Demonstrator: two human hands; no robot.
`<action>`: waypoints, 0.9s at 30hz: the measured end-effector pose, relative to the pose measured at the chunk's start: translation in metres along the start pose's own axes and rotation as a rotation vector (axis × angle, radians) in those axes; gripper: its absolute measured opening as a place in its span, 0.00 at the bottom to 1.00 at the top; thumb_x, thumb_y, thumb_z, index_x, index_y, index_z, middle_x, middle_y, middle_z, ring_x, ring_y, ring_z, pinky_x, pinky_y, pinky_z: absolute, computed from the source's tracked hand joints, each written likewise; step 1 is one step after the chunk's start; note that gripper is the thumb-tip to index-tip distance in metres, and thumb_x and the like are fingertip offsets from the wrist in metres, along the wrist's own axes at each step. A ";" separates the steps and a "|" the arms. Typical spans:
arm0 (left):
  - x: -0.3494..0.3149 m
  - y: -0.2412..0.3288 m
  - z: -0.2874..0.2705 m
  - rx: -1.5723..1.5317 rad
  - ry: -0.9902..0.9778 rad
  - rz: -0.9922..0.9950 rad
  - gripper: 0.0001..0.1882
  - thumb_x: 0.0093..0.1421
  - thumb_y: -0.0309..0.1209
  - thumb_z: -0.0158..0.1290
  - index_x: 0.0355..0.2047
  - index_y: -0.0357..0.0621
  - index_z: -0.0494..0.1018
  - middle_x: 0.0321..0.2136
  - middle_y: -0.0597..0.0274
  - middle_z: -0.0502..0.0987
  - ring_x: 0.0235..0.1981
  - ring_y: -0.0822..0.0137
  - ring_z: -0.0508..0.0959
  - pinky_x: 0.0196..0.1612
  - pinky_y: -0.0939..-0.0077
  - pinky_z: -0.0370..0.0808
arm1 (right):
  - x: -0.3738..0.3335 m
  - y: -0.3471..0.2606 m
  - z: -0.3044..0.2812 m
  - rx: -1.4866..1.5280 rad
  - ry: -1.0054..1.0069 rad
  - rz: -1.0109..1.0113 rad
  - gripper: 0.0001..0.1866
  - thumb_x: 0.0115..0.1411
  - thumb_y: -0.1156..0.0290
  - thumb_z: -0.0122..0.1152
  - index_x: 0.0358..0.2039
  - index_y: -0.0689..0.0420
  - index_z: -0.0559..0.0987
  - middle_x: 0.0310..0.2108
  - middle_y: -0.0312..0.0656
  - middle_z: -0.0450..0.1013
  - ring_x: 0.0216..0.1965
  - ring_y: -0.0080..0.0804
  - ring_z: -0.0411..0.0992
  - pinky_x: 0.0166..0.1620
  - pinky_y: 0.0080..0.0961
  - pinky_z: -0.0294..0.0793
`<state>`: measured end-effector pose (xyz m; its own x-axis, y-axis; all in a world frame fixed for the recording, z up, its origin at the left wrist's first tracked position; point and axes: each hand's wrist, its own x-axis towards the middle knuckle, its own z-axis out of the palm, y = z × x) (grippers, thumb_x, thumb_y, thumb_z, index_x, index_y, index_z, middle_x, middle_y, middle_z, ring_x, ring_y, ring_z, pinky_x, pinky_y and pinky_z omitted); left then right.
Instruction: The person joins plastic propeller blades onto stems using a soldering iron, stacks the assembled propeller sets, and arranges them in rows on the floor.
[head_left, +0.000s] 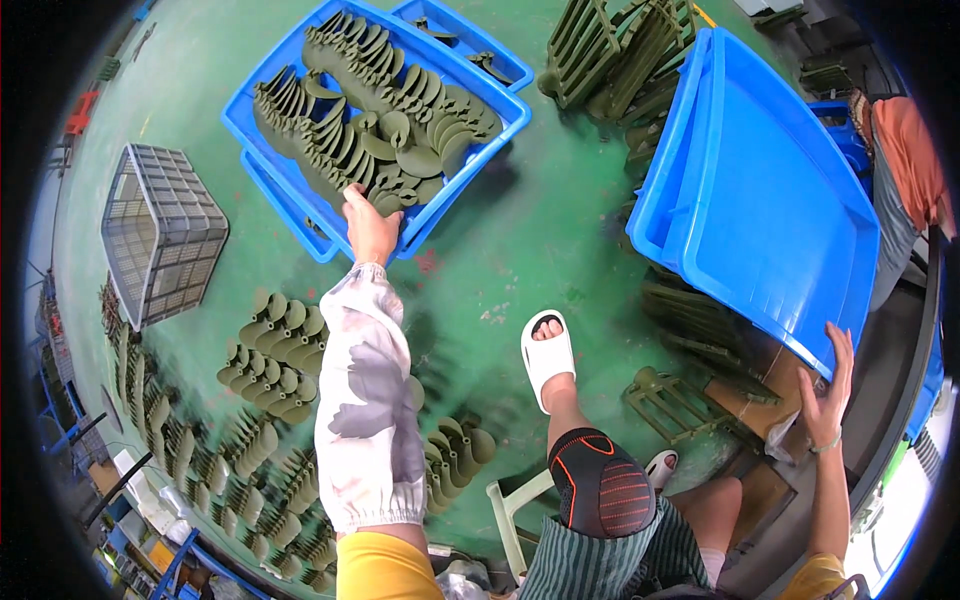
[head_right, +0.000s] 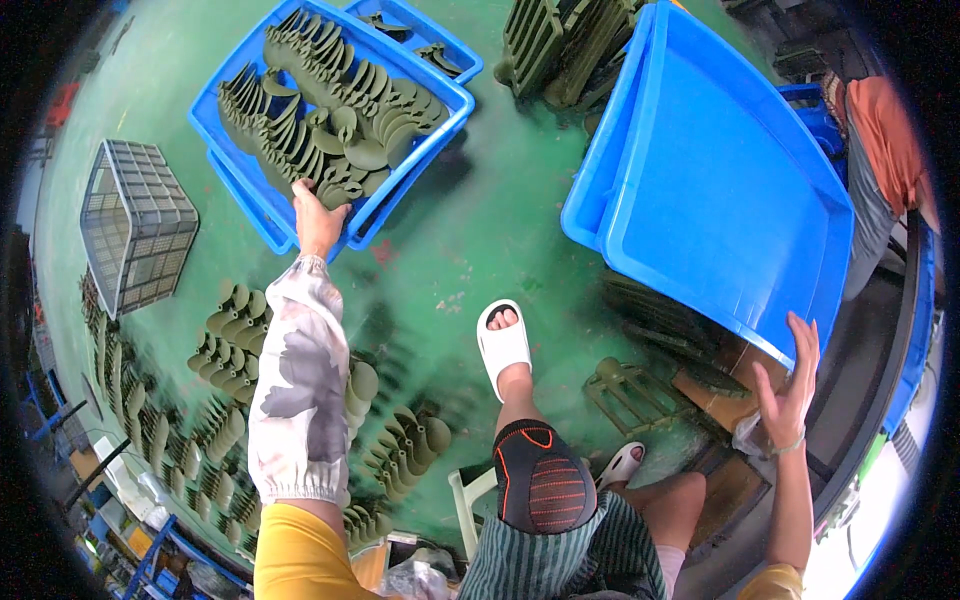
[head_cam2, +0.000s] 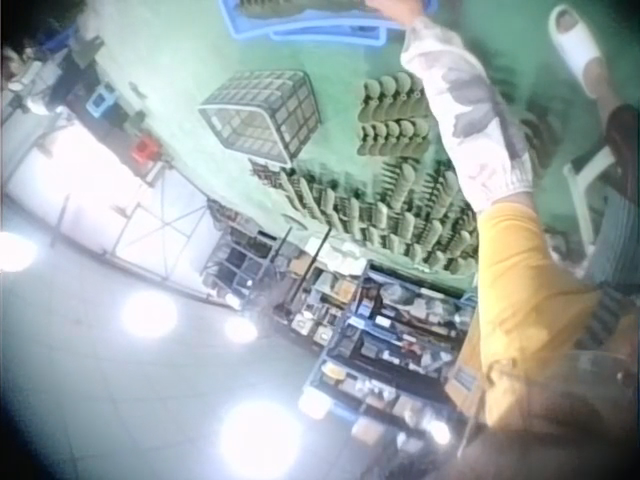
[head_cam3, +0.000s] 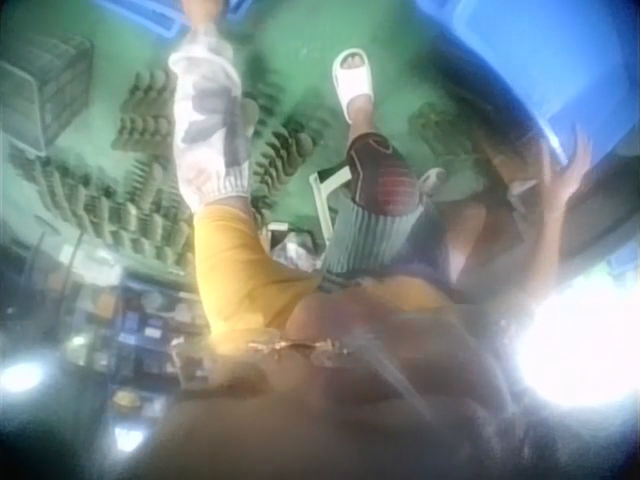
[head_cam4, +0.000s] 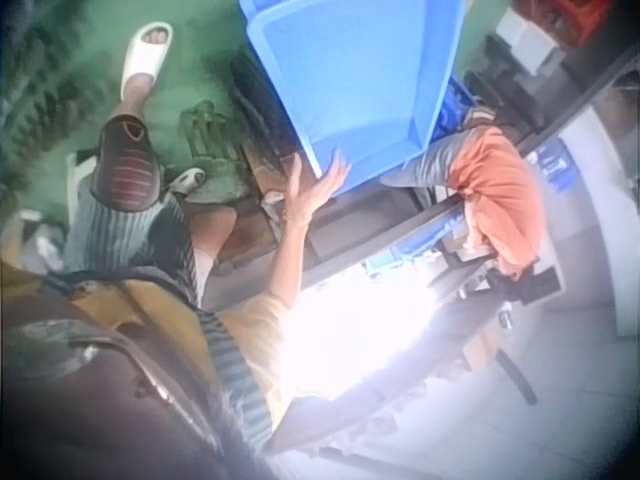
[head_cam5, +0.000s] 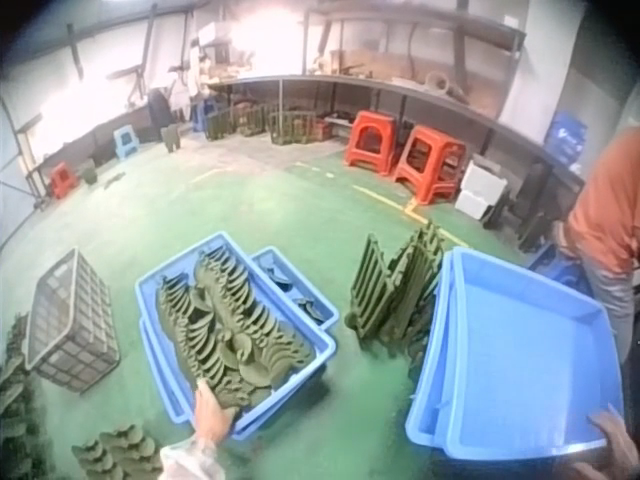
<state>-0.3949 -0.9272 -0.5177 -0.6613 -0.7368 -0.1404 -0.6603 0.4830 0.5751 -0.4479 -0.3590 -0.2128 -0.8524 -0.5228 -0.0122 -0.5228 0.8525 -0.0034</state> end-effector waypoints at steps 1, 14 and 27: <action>0.002 -0.006 -0.002 0.020 0.005 0.013 0.39 0.40 0.29 0.67 0.51 0.40 0.59 0.46 0.43 0.72 0.48 0.47 0.73 0.51 0.63 0.70 | -0.002 -0.011 -0.005 0.083 0.024 -0.044 0.32 0.49 0.74 0.63 0.56 0.61 0.64 0.53 0.50 0.66 0.60 0.52 0.59 0.63 0.48 0.53; -0.044 -0.007 -0.108 -0.671 -0.340 -0.206 0.22 0.53 0.27 0.61 0.46 0.31 0.70 0.39 0.58 0.77 0.39 0.71 0.76 0.43 0.78 0.73 | 0.085 -0.264 0.127 1.242 -0.561 -0.077 0.18 0.59 0.69 0.58 0.49 0.60 0.70 0.39 0.44 0.74 0.41 0.32 0.74 0.47 0.28 0.72; -0.161 0.053 -0.163 -0.563 -0.768 0.153 0.22 0.54 0.27 0.59 0.49 0.38 0.68 0.40 0.56 0.76 0.43 0.71 0.75 0.45 0.76 0.72 | 0.130 -0.307 0.193 1.930 -0.619 0.566 0.27 0.57 0.61 0.63 0.52 0.63 0.70 0.44 0.41 0.73 0.41 0.25 0.72 0.46 0.23 0.72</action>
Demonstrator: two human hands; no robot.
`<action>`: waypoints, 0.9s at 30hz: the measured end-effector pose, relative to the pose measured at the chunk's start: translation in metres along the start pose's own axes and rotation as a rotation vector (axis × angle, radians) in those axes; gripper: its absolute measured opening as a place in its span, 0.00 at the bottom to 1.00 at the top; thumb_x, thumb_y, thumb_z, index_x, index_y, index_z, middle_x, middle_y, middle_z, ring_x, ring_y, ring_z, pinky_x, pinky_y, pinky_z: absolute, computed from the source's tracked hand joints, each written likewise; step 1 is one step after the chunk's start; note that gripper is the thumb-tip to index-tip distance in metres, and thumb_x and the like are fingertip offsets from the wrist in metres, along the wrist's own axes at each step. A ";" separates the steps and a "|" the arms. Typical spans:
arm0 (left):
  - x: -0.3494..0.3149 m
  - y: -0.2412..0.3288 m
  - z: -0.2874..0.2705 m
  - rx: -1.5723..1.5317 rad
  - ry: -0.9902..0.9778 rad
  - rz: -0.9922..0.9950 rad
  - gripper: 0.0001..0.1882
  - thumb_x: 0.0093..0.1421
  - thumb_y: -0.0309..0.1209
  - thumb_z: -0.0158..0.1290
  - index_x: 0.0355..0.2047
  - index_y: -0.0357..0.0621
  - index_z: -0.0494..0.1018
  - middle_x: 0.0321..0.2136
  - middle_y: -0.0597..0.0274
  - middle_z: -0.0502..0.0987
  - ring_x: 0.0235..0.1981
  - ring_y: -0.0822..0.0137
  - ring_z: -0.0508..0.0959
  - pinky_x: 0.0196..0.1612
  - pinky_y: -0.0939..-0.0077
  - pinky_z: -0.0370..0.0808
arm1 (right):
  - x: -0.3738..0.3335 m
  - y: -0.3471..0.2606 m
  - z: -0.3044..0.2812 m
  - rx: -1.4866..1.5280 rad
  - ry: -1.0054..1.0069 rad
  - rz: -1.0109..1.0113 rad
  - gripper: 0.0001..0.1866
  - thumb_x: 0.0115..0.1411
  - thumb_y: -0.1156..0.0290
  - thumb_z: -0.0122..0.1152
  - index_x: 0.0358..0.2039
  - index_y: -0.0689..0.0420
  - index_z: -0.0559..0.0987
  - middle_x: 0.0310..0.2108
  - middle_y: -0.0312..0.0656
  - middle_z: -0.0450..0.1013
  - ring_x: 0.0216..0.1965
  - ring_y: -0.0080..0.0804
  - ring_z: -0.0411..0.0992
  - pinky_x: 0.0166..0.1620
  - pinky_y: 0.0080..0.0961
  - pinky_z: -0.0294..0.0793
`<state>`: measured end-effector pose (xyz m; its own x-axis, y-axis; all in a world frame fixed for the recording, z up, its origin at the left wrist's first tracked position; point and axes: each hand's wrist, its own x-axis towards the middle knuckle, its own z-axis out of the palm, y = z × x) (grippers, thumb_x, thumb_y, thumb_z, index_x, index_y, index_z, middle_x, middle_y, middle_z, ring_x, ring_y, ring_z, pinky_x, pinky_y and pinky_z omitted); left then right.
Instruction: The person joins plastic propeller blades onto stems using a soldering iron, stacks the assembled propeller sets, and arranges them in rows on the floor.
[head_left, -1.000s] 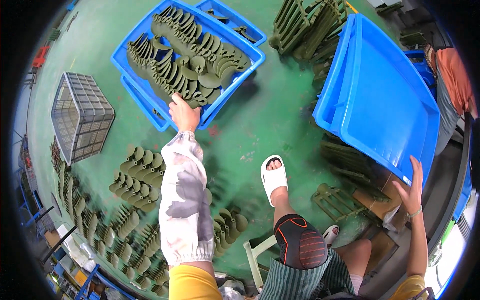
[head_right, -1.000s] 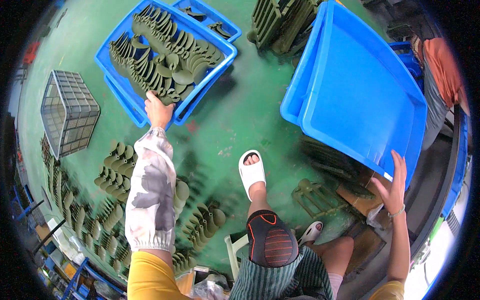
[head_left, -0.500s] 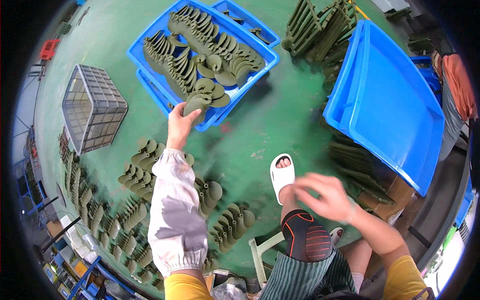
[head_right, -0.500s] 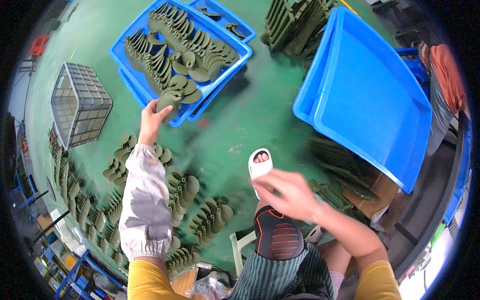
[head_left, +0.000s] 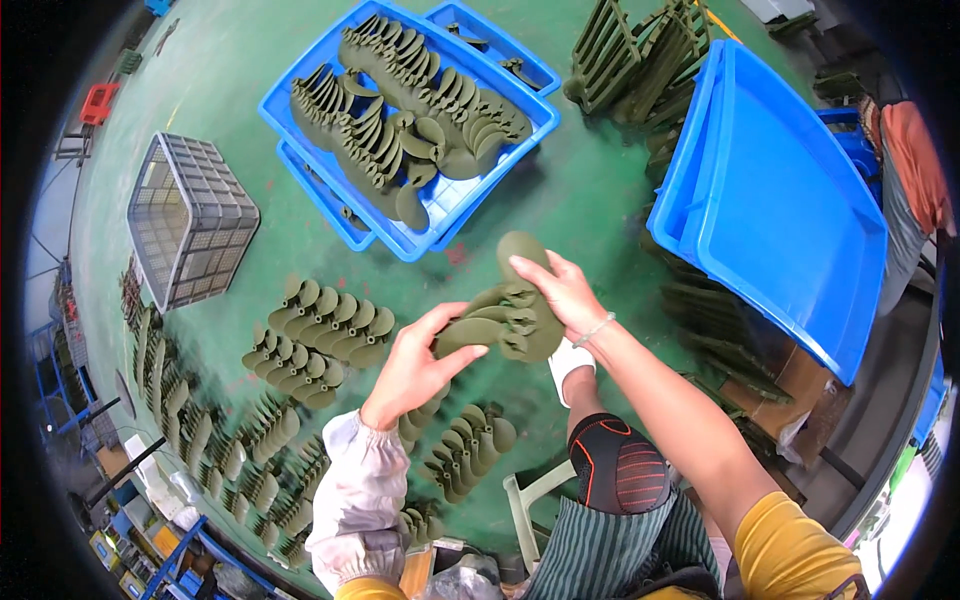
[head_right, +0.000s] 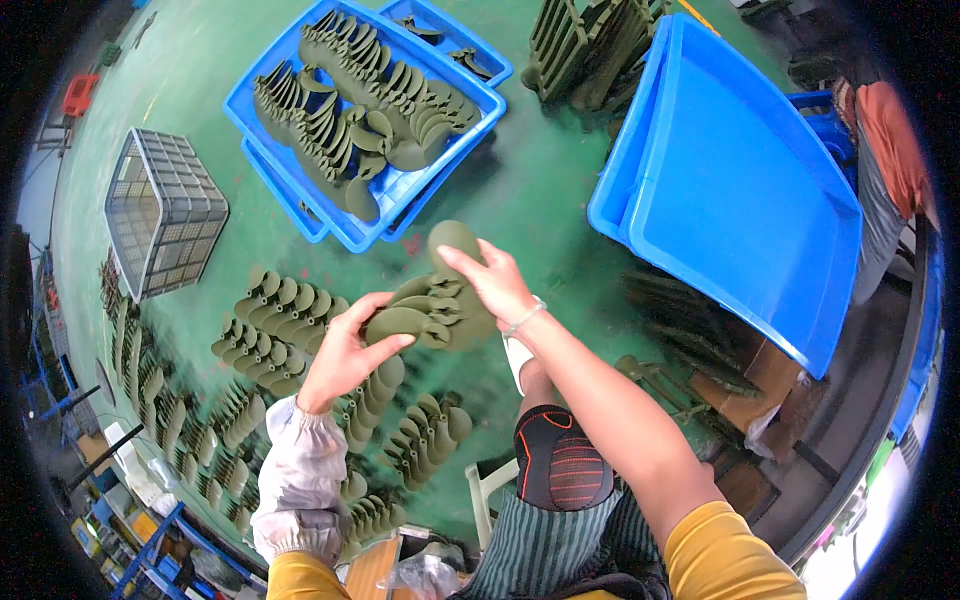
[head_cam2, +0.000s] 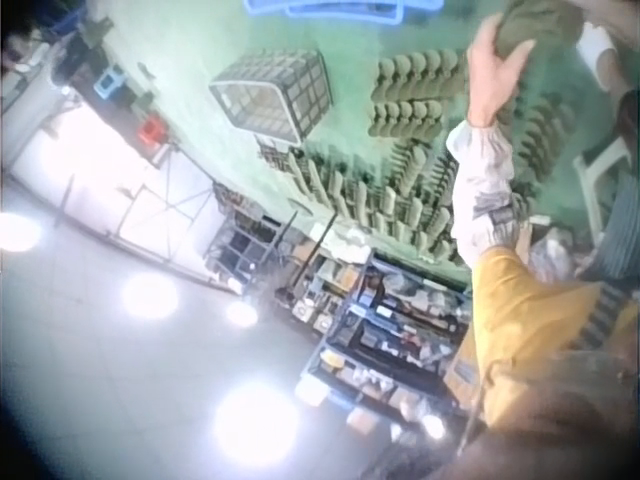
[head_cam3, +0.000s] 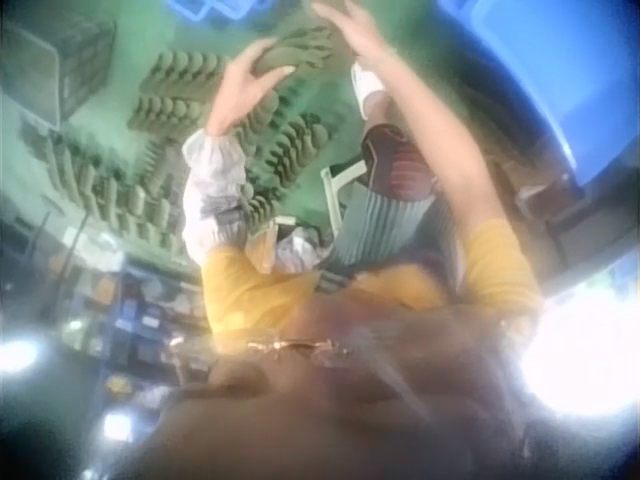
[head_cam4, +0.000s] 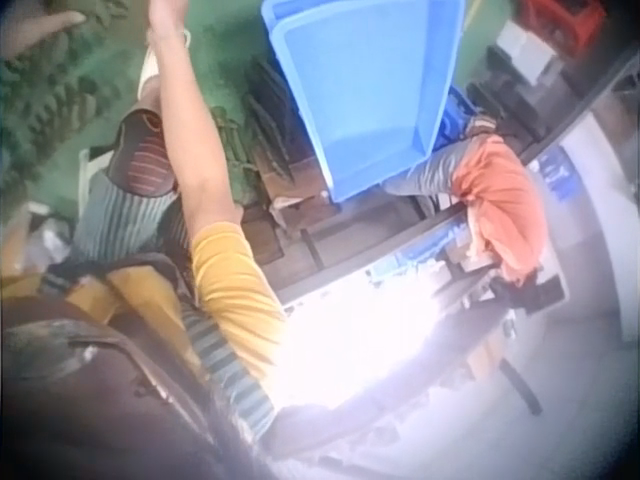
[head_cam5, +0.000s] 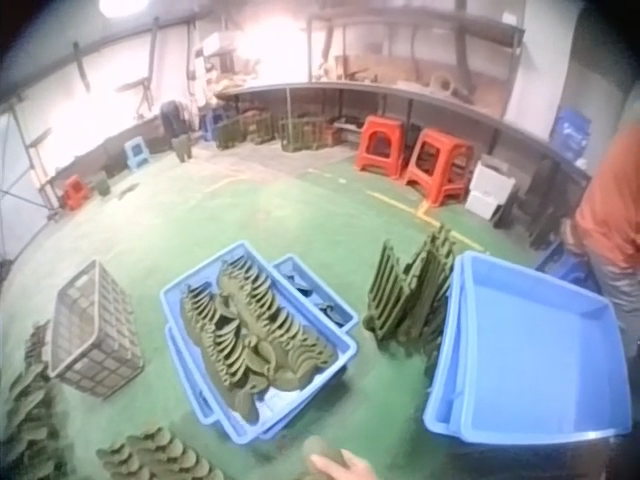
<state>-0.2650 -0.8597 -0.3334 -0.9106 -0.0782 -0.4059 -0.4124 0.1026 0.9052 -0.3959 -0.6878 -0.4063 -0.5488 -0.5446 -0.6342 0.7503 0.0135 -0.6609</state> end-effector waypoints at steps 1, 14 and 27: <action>0.010 -0.002 -0.001 -0.003 -0.007 0.008 0.22 0.54 0.27 0.59 0.49 0.38 0.68 0.40 0.56 0.76 0.43 0.71 0.75 0.45 0.76 0.72 | -0.004 -0.002 -0.011 0.055 0.032 0.003 0.25 0.57 0.63 0.63 0.51 0.62 0.70 0.43 0.40 0.73 0.41 0.24 0.72 0.45 0.23 0.73; 0.213 -0.127 -0.057 0.922 0.886 -0.184 0.42 0.45 0.35 0.65 0.59 0.47 0.57 0.54 0.41 0.59 0.54 0.45 0.63 0.52 0.58 0.68 | -0.079 -0.026 -0.051 0.283 0.094 0.215 0.16 0.59 0.65 0.58 0.45 0.58 0.72 0.36 0.37 0.73 0.34 0.23 0.73 0.37 0.23 0.75; 0.226 -0.146 -0.060 0.872 0.996 -0.112 0.19 0.54 0.32 0.54 0.48 0.54 0.74 0.46 0.50 0.68 0.43 0.50 0.72 0.45 0.60 0.71 | -0.119 -0.021 -0.053 0.448 0.126 0.272 0.18 0.59 0.67 0.59 0.48 0.58 0.71 0.35 0.34 0.73 0.33 0.23 0.73 0.37 0.22 0.74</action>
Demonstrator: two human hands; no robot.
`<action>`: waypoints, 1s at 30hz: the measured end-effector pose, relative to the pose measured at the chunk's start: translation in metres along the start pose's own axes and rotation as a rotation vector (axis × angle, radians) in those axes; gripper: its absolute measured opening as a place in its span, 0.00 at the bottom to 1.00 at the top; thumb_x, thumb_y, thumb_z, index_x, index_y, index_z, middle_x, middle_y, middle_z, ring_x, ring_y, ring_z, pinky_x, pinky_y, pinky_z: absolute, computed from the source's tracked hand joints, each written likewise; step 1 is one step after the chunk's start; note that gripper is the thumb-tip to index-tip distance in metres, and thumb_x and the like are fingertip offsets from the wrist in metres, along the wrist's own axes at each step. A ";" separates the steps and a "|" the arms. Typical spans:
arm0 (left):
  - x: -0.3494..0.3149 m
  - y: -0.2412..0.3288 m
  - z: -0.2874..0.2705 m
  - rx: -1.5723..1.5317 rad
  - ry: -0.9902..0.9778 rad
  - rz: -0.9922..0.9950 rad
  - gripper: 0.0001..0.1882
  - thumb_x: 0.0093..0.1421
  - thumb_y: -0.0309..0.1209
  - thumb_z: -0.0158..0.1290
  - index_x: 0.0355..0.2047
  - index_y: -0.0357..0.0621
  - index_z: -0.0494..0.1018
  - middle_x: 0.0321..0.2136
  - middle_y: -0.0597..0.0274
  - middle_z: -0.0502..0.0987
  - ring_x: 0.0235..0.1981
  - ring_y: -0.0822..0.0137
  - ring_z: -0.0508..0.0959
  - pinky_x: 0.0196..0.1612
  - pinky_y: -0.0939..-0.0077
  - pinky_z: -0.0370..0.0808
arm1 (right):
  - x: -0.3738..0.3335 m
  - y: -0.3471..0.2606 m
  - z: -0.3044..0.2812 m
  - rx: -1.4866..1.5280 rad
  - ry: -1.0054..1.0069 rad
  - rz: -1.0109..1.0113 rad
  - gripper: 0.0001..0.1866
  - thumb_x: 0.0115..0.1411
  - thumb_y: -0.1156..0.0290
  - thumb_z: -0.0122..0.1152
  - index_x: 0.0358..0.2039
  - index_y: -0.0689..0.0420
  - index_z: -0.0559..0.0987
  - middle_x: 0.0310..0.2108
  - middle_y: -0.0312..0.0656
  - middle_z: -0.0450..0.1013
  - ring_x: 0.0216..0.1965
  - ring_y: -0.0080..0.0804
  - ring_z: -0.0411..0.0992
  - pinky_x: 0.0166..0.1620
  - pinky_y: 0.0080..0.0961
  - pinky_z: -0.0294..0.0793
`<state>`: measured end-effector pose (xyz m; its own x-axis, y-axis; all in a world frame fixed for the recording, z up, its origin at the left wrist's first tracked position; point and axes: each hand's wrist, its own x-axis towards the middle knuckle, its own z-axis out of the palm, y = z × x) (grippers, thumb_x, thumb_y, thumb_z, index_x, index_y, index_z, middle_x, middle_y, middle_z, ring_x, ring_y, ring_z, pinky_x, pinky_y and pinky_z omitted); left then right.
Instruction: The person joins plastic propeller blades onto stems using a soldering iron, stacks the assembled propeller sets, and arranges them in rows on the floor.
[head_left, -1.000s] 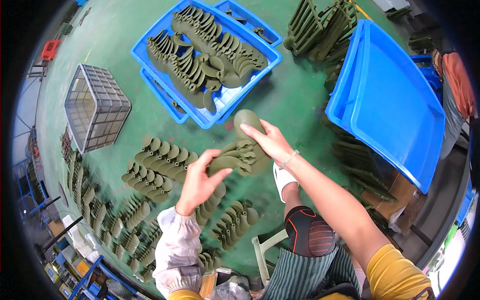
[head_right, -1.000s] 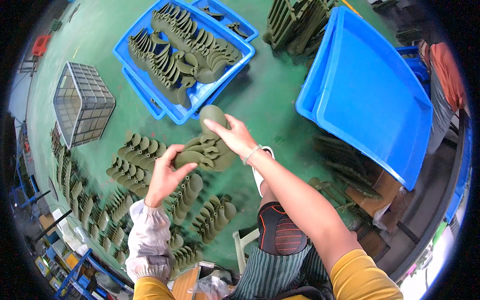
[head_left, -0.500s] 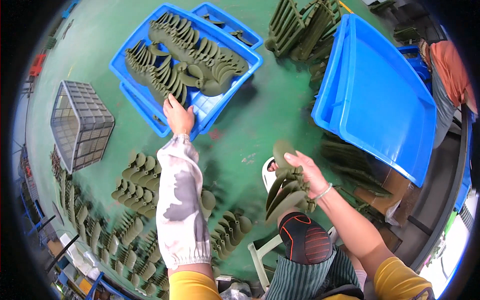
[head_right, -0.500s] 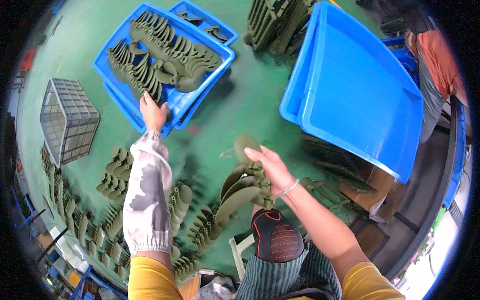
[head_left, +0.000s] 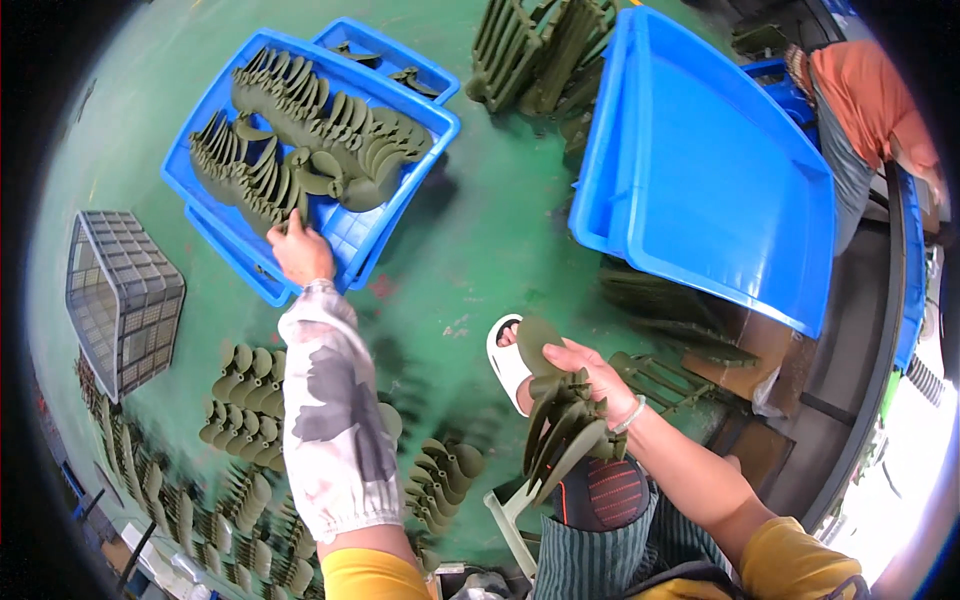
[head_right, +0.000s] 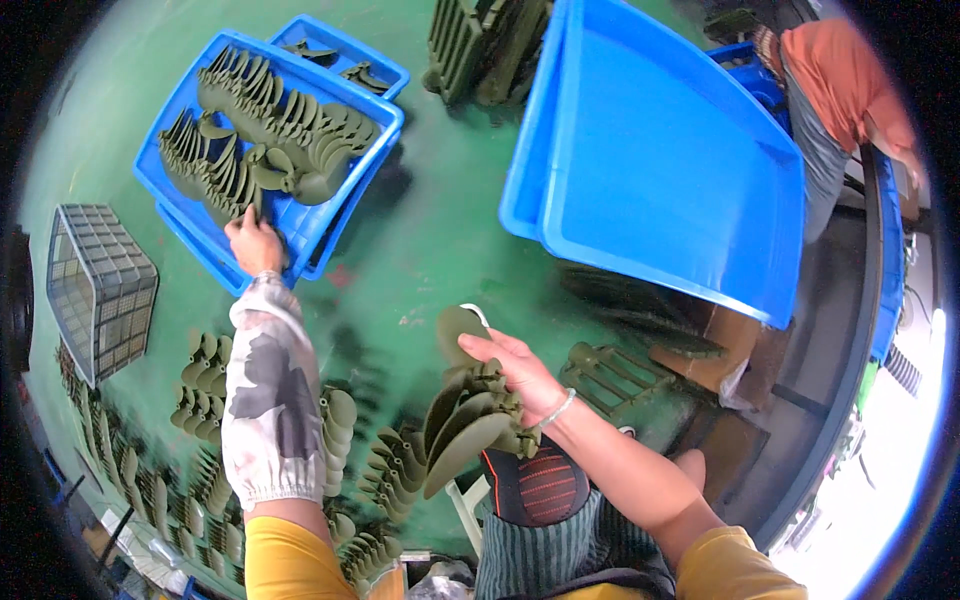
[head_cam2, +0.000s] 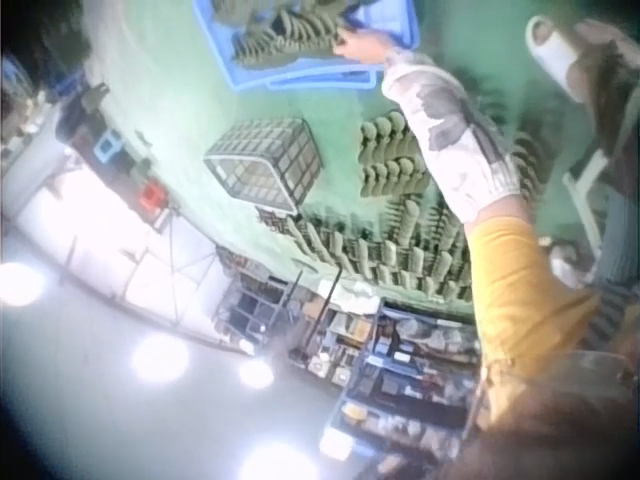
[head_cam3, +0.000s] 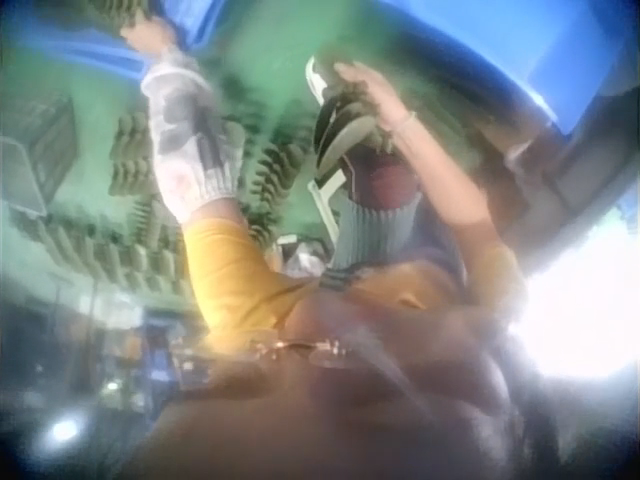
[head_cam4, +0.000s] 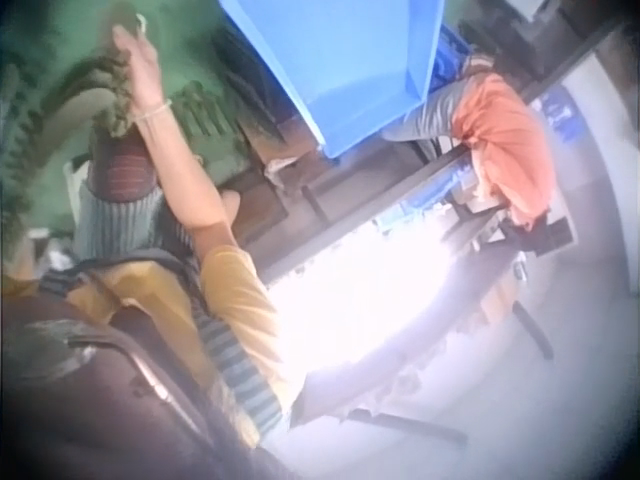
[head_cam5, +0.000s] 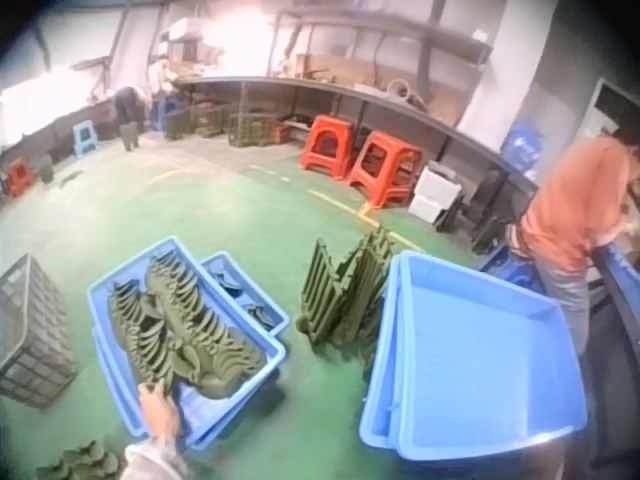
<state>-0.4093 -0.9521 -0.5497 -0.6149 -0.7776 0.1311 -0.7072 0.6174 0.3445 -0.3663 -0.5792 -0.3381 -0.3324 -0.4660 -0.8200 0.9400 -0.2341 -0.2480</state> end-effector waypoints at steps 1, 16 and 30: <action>0.006 -0.012 -0.004 -0.044 0.043 0.027 0.19 0.54 0.32 0.55 0.48 0.53 0.75 0.45 0.48 0.69 0.42 0.49 0.72 0.45 0.60 0.71 | -0.007 0.002 0.006 0.026 -0.005 0.007 0.17 0.59 0.67 0.60 0.46 0.58 0.72 0.36 0.34 0.73 0.33 0.22 0.73 0.37 0.21 0.74; -0.135 0.115 -0.298 -1.069 -0.603 -0.365 0.35 0.56 0.41 0.59 0.59 0.35 0.60 0.50 0.53 0.69 0.45 0.62 0.72 0.46 0.69 0.72 | -0.364 0.022 -0.076 0.100 0.340 -0.525 0.17 0.58 0.55 0.60 0.38 0.55 0.76 0.32 0.32 0.74 0.32 0.21 0.72 0.37 0.23 0.73; -0.719 0.512 -0.475 -1.172 -1.926 0.762 0.13 0.63 0.31 0.48 0.42 0.33 0.73 0.25 0.65 0.75 0.23 0.78 0.71 0.26 0.82 0.70 | -0.701 0.135 -0.408 0.790 1.290 -1.305 0.12 0.58 0.66 0.59 0.40 0.58 0.75 0.37 0.46 0.75 0.35 0.35 0.76 0.38 0.34 0.78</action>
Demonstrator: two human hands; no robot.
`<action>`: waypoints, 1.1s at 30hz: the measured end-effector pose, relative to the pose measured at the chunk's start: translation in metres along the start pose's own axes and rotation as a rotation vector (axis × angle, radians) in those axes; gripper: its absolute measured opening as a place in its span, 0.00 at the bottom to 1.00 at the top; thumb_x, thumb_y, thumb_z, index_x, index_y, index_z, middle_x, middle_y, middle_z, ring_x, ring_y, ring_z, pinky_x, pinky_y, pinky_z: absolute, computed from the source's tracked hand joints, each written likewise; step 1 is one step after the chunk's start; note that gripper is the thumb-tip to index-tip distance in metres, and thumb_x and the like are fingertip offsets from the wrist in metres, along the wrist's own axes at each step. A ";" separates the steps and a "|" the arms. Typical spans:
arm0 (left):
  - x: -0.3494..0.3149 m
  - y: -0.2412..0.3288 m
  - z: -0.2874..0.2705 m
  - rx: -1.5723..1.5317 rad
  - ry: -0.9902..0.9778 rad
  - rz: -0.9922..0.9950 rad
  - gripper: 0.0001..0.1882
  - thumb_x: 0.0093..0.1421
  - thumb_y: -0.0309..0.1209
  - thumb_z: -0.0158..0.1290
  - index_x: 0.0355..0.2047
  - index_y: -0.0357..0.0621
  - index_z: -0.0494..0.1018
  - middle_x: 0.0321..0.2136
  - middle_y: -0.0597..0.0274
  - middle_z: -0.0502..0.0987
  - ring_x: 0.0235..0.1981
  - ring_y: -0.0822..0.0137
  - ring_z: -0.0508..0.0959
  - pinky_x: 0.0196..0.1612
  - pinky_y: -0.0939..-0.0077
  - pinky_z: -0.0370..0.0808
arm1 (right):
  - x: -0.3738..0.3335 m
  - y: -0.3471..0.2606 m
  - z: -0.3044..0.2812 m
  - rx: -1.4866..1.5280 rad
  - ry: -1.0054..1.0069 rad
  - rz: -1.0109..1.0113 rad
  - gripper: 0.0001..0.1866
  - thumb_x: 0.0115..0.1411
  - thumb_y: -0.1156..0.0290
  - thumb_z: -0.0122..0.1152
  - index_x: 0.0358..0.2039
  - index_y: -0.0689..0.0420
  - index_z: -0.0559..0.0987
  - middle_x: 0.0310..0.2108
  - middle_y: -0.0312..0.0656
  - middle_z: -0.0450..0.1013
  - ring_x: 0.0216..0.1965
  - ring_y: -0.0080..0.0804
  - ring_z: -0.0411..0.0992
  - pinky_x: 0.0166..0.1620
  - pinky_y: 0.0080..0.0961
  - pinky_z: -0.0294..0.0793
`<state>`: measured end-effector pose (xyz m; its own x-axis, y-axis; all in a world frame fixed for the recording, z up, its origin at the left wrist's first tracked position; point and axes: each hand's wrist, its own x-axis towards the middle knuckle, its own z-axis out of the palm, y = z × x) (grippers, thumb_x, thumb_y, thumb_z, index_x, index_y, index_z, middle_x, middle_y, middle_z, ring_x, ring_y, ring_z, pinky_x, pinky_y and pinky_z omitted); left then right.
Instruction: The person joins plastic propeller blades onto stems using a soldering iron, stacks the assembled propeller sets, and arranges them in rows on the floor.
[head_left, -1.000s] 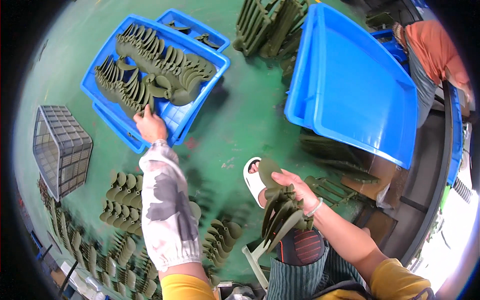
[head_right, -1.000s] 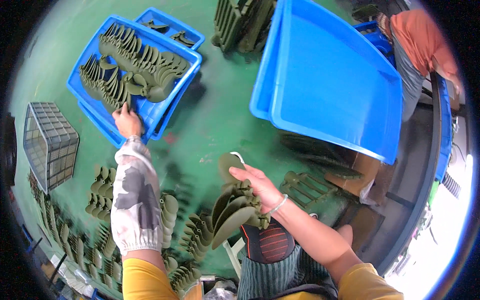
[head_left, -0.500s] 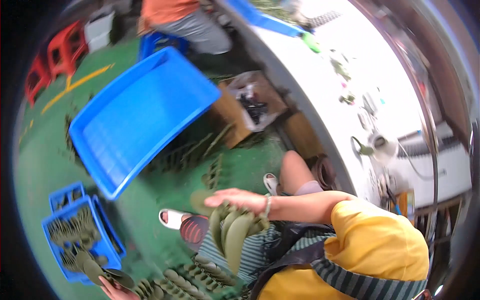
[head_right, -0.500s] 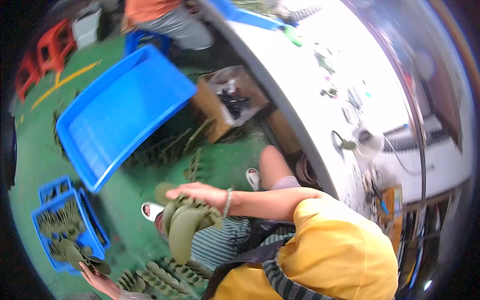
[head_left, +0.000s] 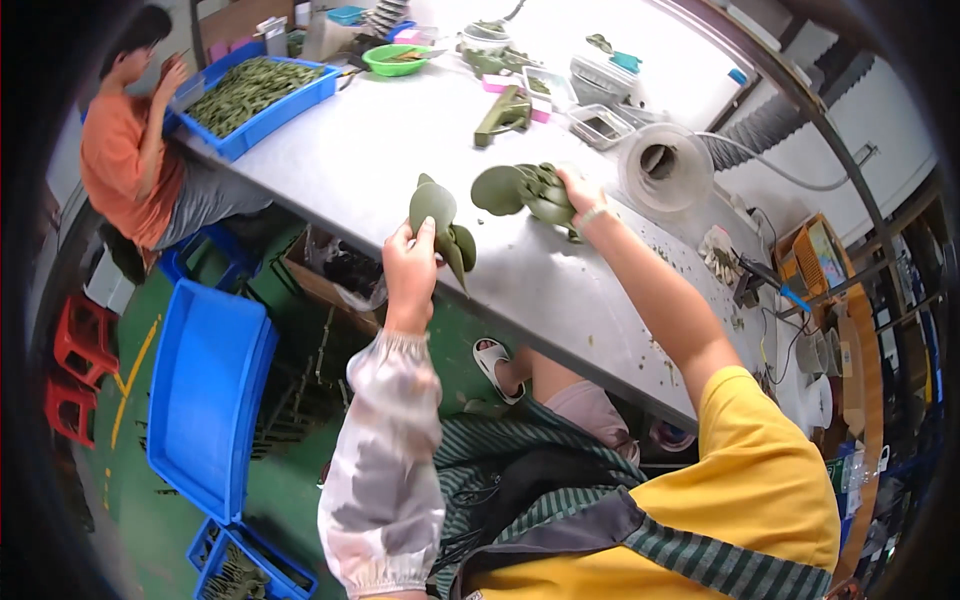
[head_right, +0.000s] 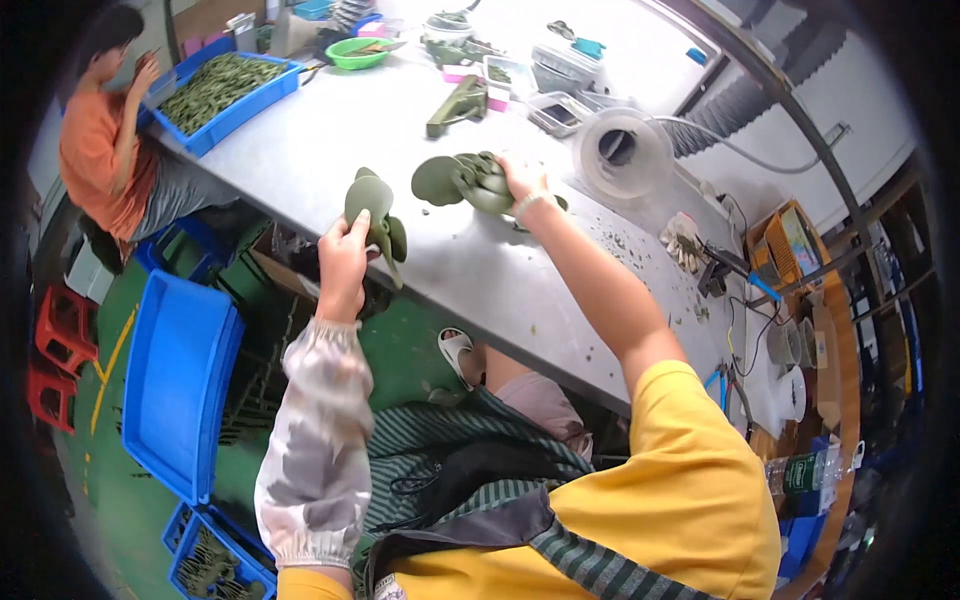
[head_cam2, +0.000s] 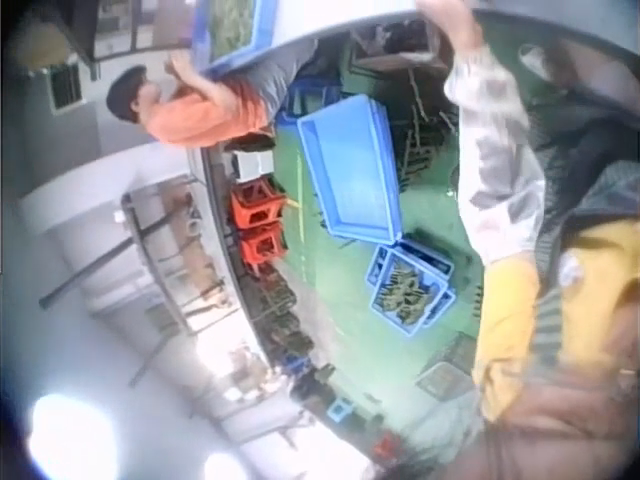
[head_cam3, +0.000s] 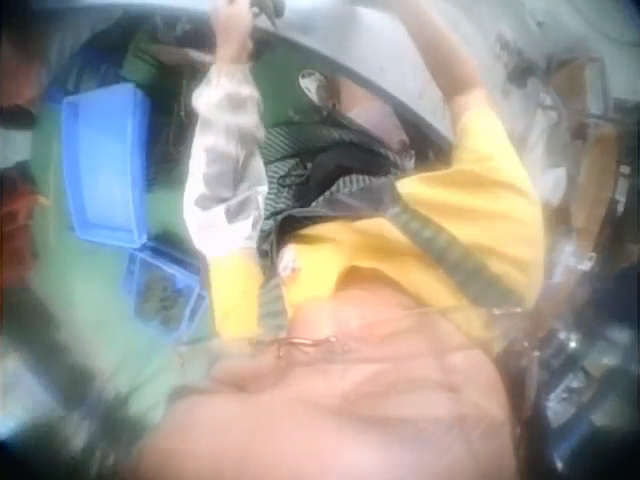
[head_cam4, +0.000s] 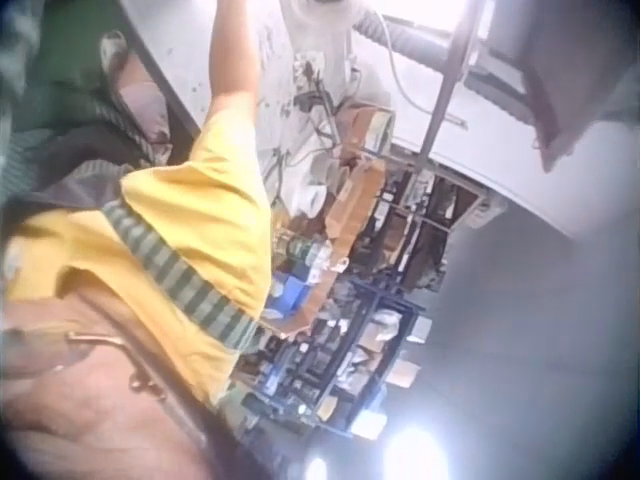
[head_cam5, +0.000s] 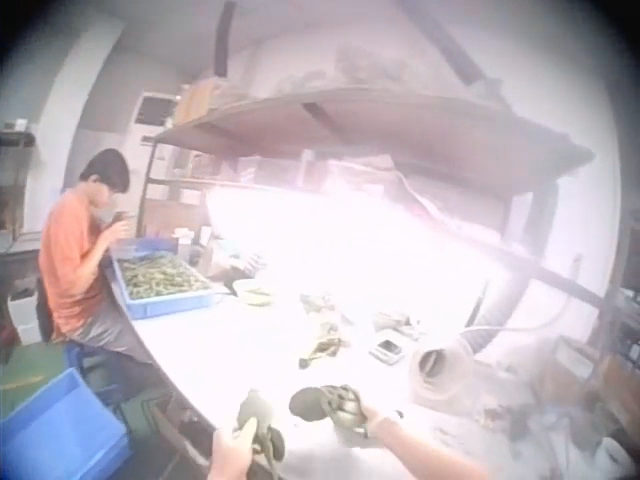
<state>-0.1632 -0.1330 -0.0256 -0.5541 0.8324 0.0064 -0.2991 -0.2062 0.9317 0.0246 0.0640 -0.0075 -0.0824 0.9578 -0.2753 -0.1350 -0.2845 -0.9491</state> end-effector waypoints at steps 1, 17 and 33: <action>0.018 -0.008 0.036 0.023 -0.003 -0.062 0.13 0.64 0.31 0.47 0.41 0.33 0.72 0.26 0.63 0.75 0.24 0.75 0.73 0.27 0.78 0.73 | 0.043 -0.010 -0.026 -0.154 0.021 -0.180 0.15 0.56 0.65 0.61 0.41 0.59 0.75 0.37 0.45 0.75 0.35 0.34 0.75 0.39 0.33 0.77; 0.066 -0.096 0.089 0.784 0.185 0.441 0.23 0.68 0.43 0.38 0.49 0.36 0.70 0.45 0.50 0.71 0.45 0.55 0.72 0.50 0.67 0.67 | 0.182 -0.057 -0.015 -1.111 -0.169 -0.389 0.17 0.54 0.62 0.56 0.38 0.61 0.78 0.41 0.52 0.74 0.44 0.45 0.73 0.46 0.33 0.73; 0.068 -0.084 0.104 0.816 0.290 0.377 0.17 0.66 0.39 0.43 0.44 0.36 0.71 0.36 0.51 0.75 0.34 0.62 0.75 0.39 0.73 0.72 | 0.223 -0.056 0.037 0.350 -0.403 0.411 0.18 0.60 0.73 0.47 0.49 0.68 0.67 0.46 0.57 0.69 0.40 0.47 0.74 0.40 0.42 0.78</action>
<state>-0.0952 -0.0052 -0.0653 -0.7077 0.6014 0.3708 0.5147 0.0792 0.8537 -0.0231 0.2917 -0.0101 -0.5483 0.6979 -0.4608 -0.3207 -0.6843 -0.6549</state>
